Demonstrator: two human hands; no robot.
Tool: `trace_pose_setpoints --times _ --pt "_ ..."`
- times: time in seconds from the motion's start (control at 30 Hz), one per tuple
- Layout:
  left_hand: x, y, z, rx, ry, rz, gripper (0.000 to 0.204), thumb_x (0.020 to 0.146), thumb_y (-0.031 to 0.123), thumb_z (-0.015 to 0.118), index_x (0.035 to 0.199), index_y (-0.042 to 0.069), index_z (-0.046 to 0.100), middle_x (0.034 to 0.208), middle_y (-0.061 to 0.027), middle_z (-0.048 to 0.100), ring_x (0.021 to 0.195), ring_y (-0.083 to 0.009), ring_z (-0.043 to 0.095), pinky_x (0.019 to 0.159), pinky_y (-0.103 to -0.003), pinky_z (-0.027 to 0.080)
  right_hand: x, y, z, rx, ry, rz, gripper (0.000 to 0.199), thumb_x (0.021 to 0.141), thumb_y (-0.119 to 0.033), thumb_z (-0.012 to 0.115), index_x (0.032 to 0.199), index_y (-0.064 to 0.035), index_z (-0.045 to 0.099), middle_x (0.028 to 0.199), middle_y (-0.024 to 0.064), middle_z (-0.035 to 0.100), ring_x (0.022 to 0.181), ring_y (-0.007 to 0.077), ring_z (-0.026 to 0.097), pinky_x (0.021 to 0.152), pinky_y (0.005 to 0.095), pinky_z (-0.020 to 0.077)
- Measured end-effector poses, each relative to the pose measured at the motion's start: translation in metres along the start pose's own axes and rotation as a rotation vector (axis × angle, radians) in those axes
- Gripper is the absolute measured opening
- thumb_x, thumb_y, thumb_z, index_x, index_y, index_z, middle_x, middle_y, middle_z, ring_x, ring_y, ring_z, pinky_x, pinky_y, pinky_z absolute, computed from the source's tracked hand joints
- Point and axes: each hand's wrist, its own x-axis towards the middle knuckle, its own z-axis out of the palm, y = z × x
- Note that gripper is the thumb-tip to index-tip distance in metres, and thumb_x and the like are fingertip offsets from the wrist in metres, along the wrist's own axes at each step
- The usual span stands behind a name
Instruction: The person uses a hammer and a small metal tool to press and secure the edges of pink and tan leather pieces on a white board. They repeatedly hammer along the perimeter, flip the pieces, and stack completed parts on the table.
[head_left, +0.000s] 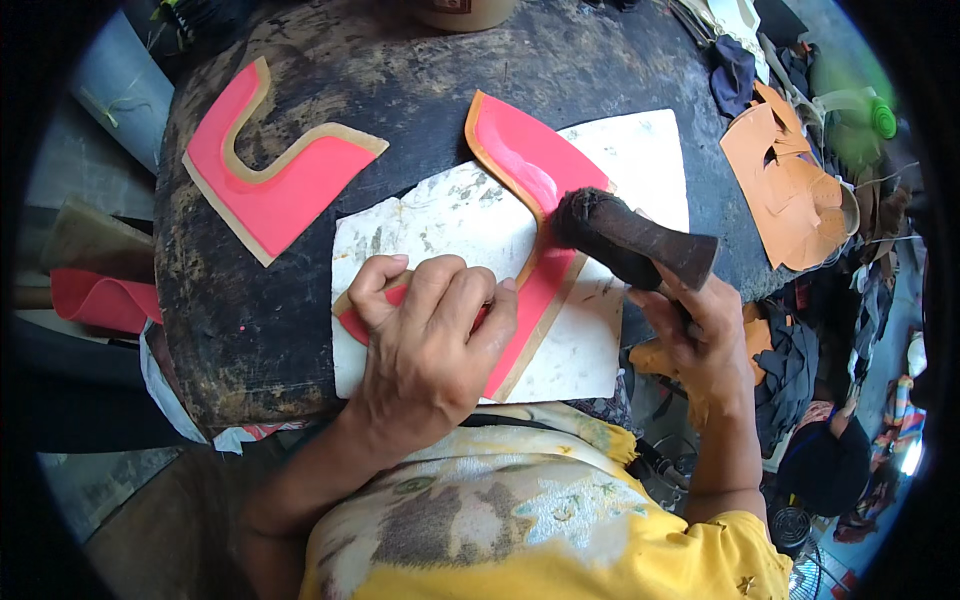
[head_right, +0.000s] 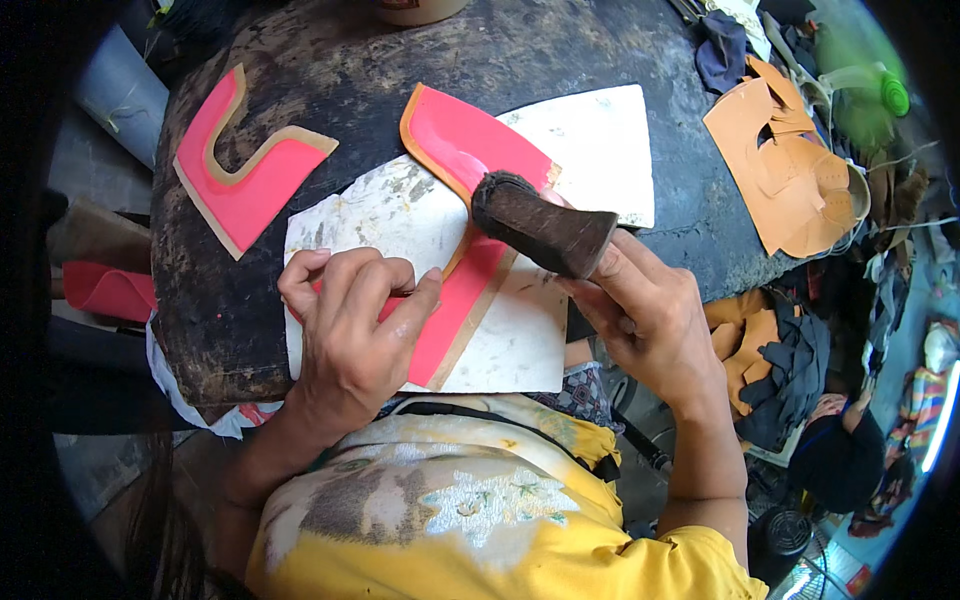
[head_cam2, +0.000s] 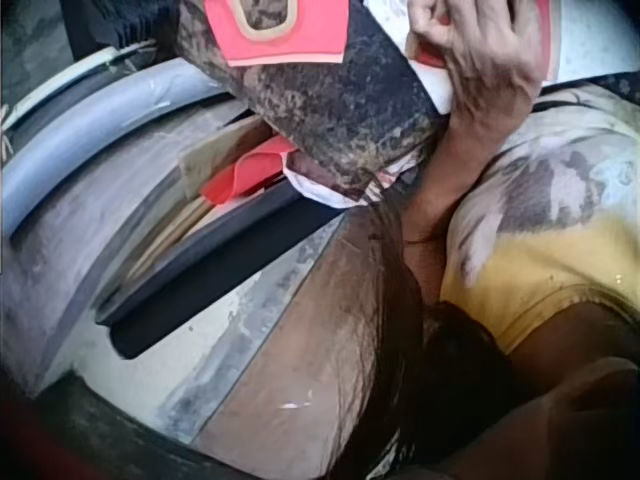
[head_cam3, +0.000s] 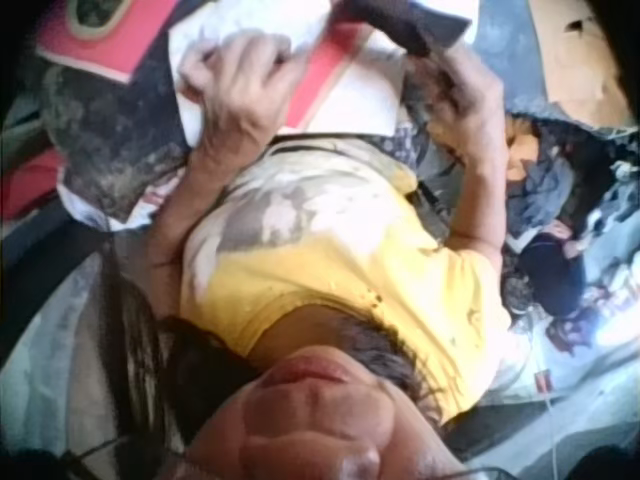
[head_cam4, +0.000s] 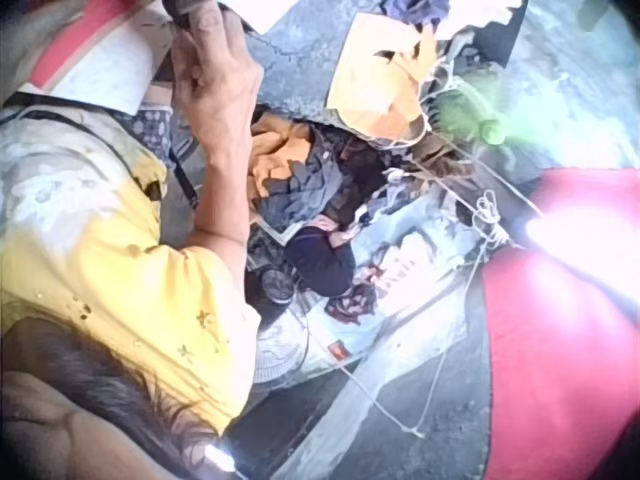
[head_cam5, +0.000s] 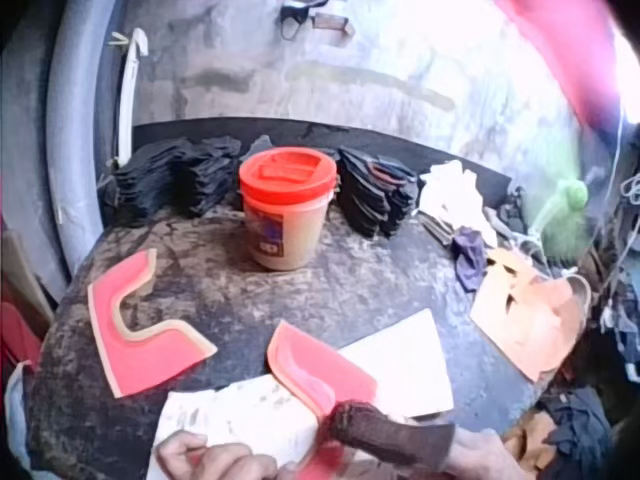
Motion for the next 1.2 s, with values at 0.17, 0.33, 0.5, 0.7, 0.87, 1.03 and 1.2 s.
trace_pose_setpoints --times 0.17,0.33,0.5,0.7,0.87,1.03,1.2 --pt "0.001 0.002 0.001 0.067 -0.018 0.013 0.016 0.083 0.014 0.063 0.097 0.012 0.07 0.095 -0.0017 0.058 0.102 -0.0179 0.058 0.096 -0.051 0.03 0.009 -0.005 0.0 0.06 -0.07 -0.16 0.055 0.075 0.0 0.075 0.127 -0.0164 0.066 0.091 0.0087 0.065 0.066 0.0267 0.066 0.056 0.0366 0.0528" --pt "0.002 0.001 -0.001 0.072 -0.035 0.003 0.014 0.084 0.015 0.062 0.096 0.013 0.069 0.095 -0.001 0.057 0.102 -0.0182 0.057 0.096 -0.052 0.029 0.012 -0.009 -0.001 -0.189 -0.098 -0.091 0.063 0.073 0.001 0.073 0.132 -0.0197 0.065 0.079 0.0051 0.055 0.059 0.0252 0.062 0.052 0.0379 0.05" --pt "-0.001 0.0 -0.004 0.007 -0.077 -0.016 0.013 0.085 0.016 0.061 0.096 0.013 0.068 0.095 -0.0007 0.057 0.104 -0.0182 0.057 0.097 -0.052 0.028 0.01 -0.015 0.005 -0.09 -0.124 -0.107 0.07 0.067 -0.001 0.074 0.133 -0.021 0.065 0.076 0.0051 0.051 0.057 0.0241 0.059 0.052 0.0371 0.049" --pt "0.002 -0.004 0.0 -0.013 -0.037 -0.025 0.012 0.085 0.016 0.064 0.096 0.013 0.068 0.095 0.0 0.057 0.104 -0.0183 0.056 0.096 -0.052 0.027 0.008 -0.024 -0.001 0.021 -0.152 -0.061 0.059 0.071 0.001 0.074 0.126 -0.0174 0.067 0.079 0.0061 0.058 0.061 0.0268 0.063 0.054 0.0377 0.0509" --pt "0.009 -0.017 -0.016 -0.199 -0.156 -0.108 0.021 0.077 0.015 0.077 0.096 0.012 0.067 0.095 -0.0004 0.057 0.107 -0.019 0.055 0.097 -0.051 0.027 0.005 -0.013 0.003 0.016 -0.147 -0.084 0.044 0.079 -0.002 0.076 0.121 -0.0124 0.067 0.096 0.0107 0.069 0.068 0.0311 0.067 0.056 0.0395 0.0532" --pt "0.01 -0.023 -0.021 -0.27 -0.201 -0.082 0.014 0.08 0.012 0.073 0.093 0.013 0.069 0.095 -0.0006 0.056 0.105 -0.0188 0.055 0.096 -0.049 0.029 0.013 -0.021 0.003 0.004 -0.137 -0.113 0.049 0.078 -0.002 0.076 0.125 -0.0149 0.067 0.086 0.0082 0.064 0.065 0.0297 0.065 0.055 0.039 0.0524" --pt "0.008 -0.022 -0.021 -0.197 -0.192 -0.015 0.005 0.084 0.011 0.064 0.086 0.013 0.069 0.095 -0.0019 0.055 0.102 -0.018 0.056 0.092 -0.049 0.032 0.012 -0.037 -0.009 0.047 -0.187 0.024 0.05 0.076 -0.001 0.076 0.124 -0.0103 0.07 0.085 0.0119 0.065 0.063 0.0303 0.065 0.057 0.0357 0.0499"
